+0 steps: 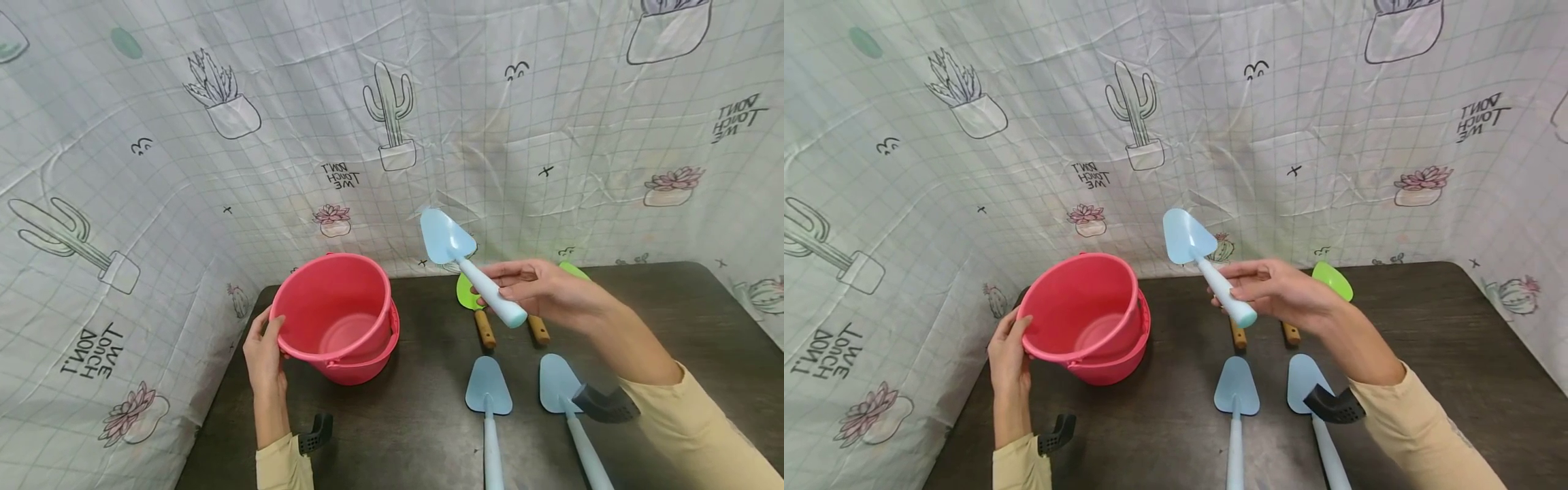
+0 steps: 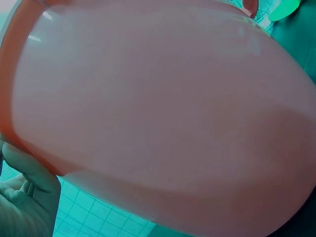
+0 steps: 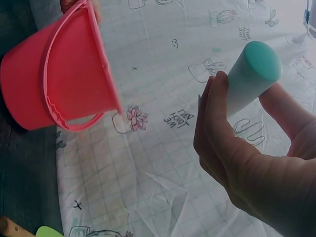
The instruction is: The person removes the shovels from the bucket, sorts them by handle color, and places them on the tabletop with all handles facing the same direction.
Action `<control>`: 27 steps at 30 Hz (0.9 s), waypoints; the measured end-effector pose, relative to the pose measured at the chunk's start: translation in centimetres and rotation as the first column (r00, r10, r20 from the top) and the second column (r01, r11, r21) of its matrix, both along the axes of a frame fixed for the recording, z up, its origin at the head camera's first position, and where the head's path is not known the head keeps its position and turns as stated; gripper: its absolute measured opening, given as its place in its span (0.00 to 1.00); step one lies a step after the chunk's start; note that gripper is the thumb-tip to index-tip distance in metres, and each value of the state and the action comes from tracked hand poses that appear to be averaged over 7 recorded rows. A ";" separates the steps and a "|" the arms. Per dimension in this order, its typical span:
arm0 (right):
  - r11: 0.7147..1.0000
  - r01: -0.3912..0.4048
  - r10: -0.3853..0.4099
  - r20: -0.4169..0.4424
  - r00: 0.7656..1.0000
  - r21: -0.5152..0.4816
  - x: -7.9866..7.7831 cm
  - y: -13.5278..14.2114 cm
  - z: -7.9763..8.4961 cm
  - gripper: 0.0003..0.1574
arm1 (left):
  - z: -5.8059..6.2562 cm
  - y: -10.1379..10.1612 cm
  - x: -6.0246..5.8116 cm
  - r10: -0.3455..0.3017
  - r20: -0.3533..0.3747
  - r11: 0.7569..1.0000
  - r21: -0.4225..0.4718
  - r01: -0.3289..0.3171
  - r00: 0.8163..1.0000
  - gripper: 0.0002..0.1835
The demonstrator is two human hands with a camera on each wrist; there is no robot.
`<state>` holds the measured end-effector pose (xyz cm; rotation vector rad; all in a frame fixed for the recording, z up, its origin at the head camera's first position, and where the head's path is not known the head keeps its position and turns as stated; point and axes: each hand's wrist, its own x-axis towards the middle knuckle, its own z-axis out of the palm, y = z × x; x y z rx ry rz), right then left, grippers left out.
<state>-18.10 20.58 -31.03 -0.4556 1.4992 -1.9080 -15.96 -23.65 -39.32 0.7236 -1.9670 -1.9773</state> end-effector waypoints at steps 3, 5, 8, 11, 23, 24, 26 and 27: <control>1.000 -0.011 0.011 -0.012 1.000 -0.009 0.3 0.6 0.0 0.29 | 0.0 0.0 0.0 -0.001 0.005 1.000 0.002 0.001 1.000 0.23; 1.000 -0.012 0.012 -0.017 1.000 -0.007 0.6 1.0 0.0 0.30 | 0.0 0.0 0.0 -0.001 0.006 1.000 0.005 0.001 1.000 0.24; 1.000 -0.006 0.006 -0.023 1.000 0.003 0.8 1.6 -0.1 0.31 | -0.1 -0.1 -0.1 0.003 0.004 1.000 0.011 -0.003 1.000 0.24; 1.000 0.002 -0.002 -0.024 1.000 0.005 1.1 2.2 -0.2 0.30 | -0.1 -0.1 0.0 0.003 0.004 1.000 0.010 -0.003 1.000 0.24; 1.000 -0.005 0.005 -0.017 1.000 -0.004 2.1 4.1 -1.1 0.29 | -0.1 0.0 0.1 -0.004 -0.007 1.000 0.008 0.004 1.000 0.23; 1.000 -0.001 0.001 -0.015 1.000 -0.002 2.3 4.3 -1.2 0.29 | -0.1 -0.1 0.1 -0.004 -0.009 1.000 0.010 0.004 1.000 0.23; 1.000 0.013 -0.013 -0.014 1.000 0.006 2.6 4.7 -1.5 0.29 | -0.1 0.0 0.1 -0.003 -0.016 1.000 0.015 0.004 1.000 0.23; 1.000 0.022 -0.022 -0.014 1.000 0.009 2.7 4.9 -1.6 0.29 | -0.1 -0.1 0.1 -0.003 -0.020 1.000 0.021 0.003 1.000 0.23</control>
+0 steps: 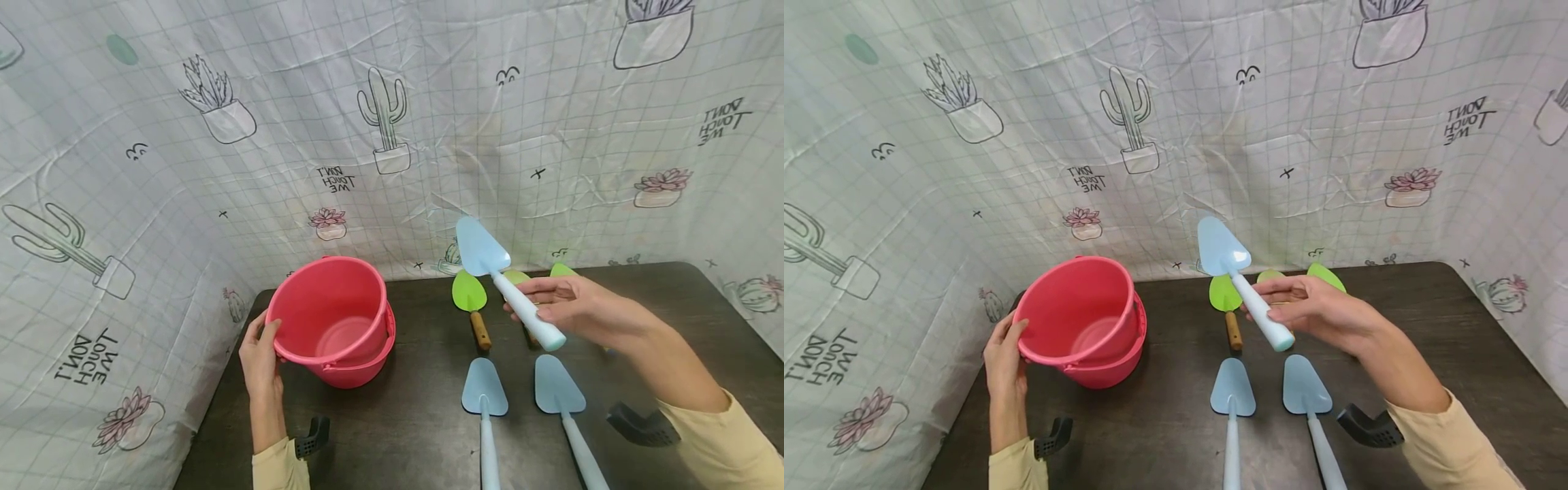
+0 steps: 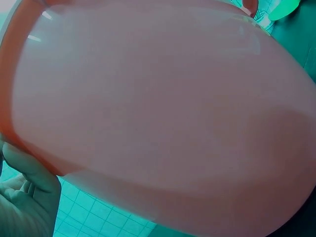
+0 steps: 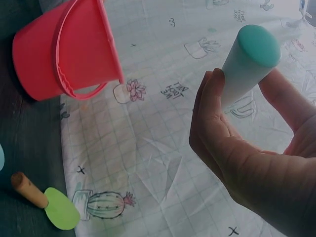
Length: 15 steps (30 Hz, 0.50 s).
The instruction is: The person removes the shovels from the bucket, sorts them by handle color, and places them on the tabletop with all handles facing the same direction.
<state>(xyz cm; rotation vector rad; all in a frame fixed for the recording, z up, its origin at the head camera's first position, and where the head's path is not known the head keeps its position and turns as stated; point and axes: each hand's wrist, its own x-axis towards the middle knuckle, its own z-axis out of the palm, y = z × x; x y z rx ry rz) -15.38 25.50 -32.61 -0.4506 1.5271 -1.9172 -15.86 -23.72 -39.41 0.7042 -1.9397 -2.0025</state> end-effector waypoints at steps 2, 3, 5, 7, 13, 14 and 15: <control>1.000 0.014 -0.014 0.005 1.000 0.010 0.3 0.4 -0.3 0.28 | 0.0 0.0 0.1 0.000 -0.008 1.000 0.012 0.000 1.000 0.23; 1.000 0.016 -0.016 0.004 1.000 0.014 0.4 0.6 -0.4 0.28 | 0.0 0.0 0.1 0.001 -0.012 1.000 0.018 -0.001 1.000 0.23; 0.999 0.025 -0.025 0.004 1.000 0.028 0.6 0.9 -0.7 0.27 | 0.0 -0.1 0.1 0.002 -0.018 1.000 0.026 -0.001 1.000 0.23; 0.999 0.032 -0.032 0.001 0.999 0.043 0.8 1.3 -0.9 0.27 | 0.0 0.0 0.2 0.001 -0.017 1.000 0.021 0.000 1.000 0.23; 0.997 0.060 -0.060 0.011 0.998 0.056 1.5 2.6 -1.4 0.26 | -0.1 0.1 0.3 0.001 -0.009 1.000 0.003 -0.001 1.000 0.22; 0.997 0.060 -0.061 0.012 0.998 0.051 1.7 2.9 -1.5 0.26 | -0.2 0.1 0.3 0.000 -0.009 1.000 0.003 0.000 1.000 0.22; 0.997 0.061 -0.061 0.011 0.998 0.052 1.8 3.1 -1.5 0.27 | -0.2 0.1 0.4 0.000 -0.010 1.000 0.004 0.000 1.000 0.22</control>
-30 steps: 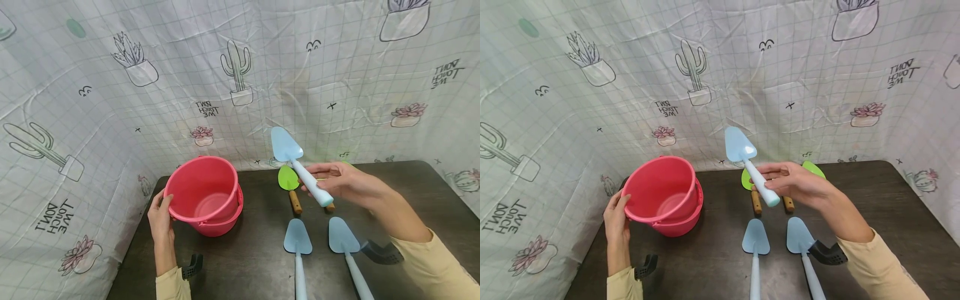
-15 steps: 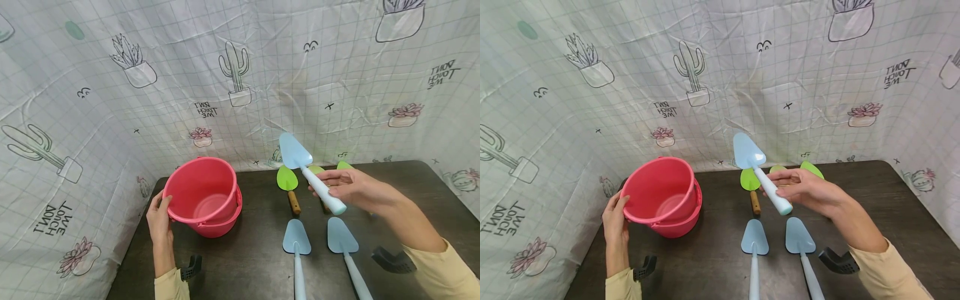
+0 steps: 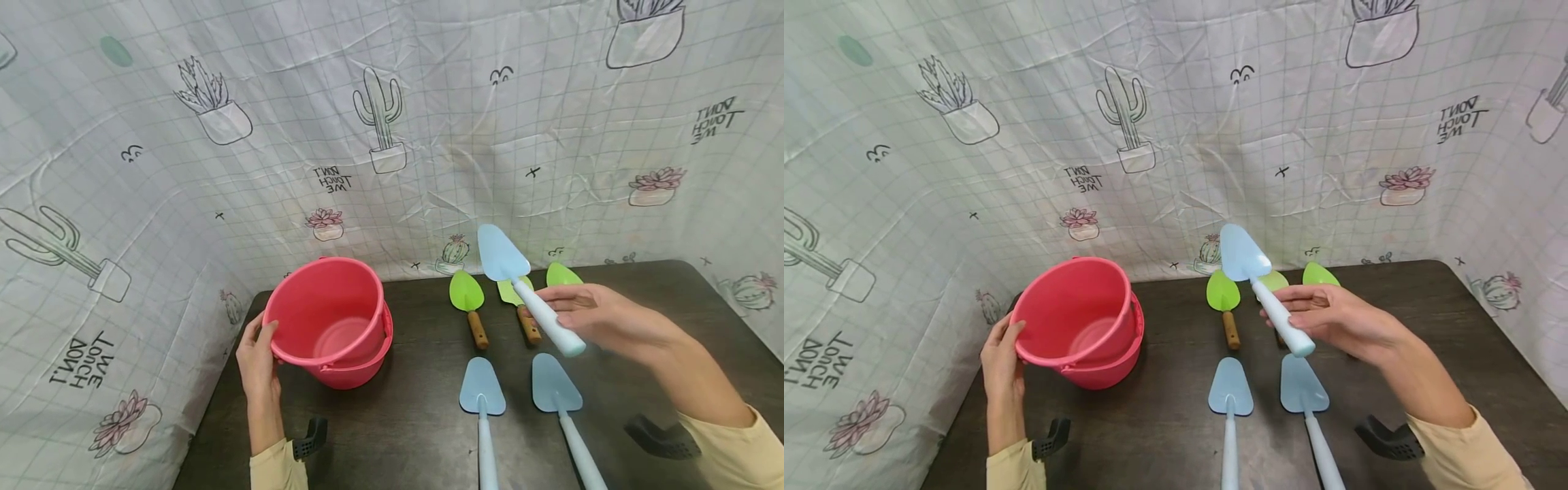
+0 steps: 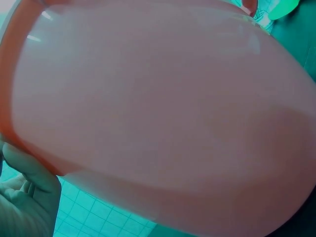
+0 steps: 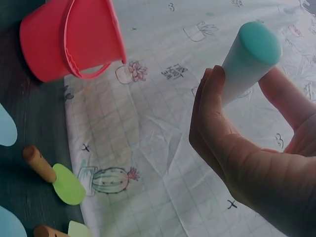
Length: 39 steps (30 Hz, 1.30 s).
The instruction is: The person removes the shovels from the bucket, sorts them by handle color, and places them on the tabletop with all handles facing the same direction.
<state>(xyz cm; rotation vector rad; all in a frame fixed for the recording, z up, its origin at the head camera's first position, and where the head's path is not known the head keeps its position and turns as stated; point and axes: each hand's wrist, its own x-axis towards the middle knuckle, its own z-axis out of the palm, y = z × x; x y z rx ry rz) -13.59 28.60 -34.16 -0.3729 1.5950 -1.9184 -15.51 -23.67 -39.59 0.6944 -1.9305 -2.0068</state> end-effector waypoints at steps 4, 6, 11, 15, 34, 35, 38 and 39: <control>1.000 -0.013 0.013 -0.024 1.000 0.017 0.3 0.8 -0.1 0.28 | -0.1 0.0 -0.1 0.002 0.006 1.000 -0.002 -0.002 1.000 0.22; 0.999 -0.027 0.028 -0.041 0.999 0.024 0.5 1.2 -0.2 0.28 | -0.1 0.0 -0.1 0.002 0.009 1.000 -0.004 -0.002 1.000 0.22; 0.998 -0.057 0.060 -0.064 0.996 0.038 1.2 2.6 -0.5 0.31 | -0.2 0.1 -0.1 0.002 0.013 1.000 -0.007 -0.002 1.000 0.23; 0.999 -0.037 0.039 -0.043 0.998 0.032 1.8 3.6 -1.0 0.32 | -0.2 0.1 -0.1 0.010 0.017 1.000 -0.014 -0.010 1.000 0.22; 0.989 -0.048 0.054 0.042 0.998 -0.140 3.7 7.2 -3.8 0.35 | -0.4 0.2 0.0 0.023 0.021 1.000 -0.014 -0.023 1.000 0.23; 0.978 -0.072 0.083 0.048 0.995 -0.195 3.6 7.4 -4.1 0.36 | -0.3 0.3 0.0 0.023 0.022 1.000 -0.016 -0.023 0.999 0.23; 0.958 -0.084 0.110 0.078 0.991 -0.275 3.6 7.9 -4.6 0.37 | -0.3 0.3 0.0 0.024 0.027 1.000 -0.019 -0.024 0.999 0.23; 0.956 -0.081 0.109 0.087 0.990 -0.282 3.7 8.1 -4.7 0.37 | -0.3 0.3 0.0 0.025 0.030 1.000 -0.019 -0.025 0.999 0.23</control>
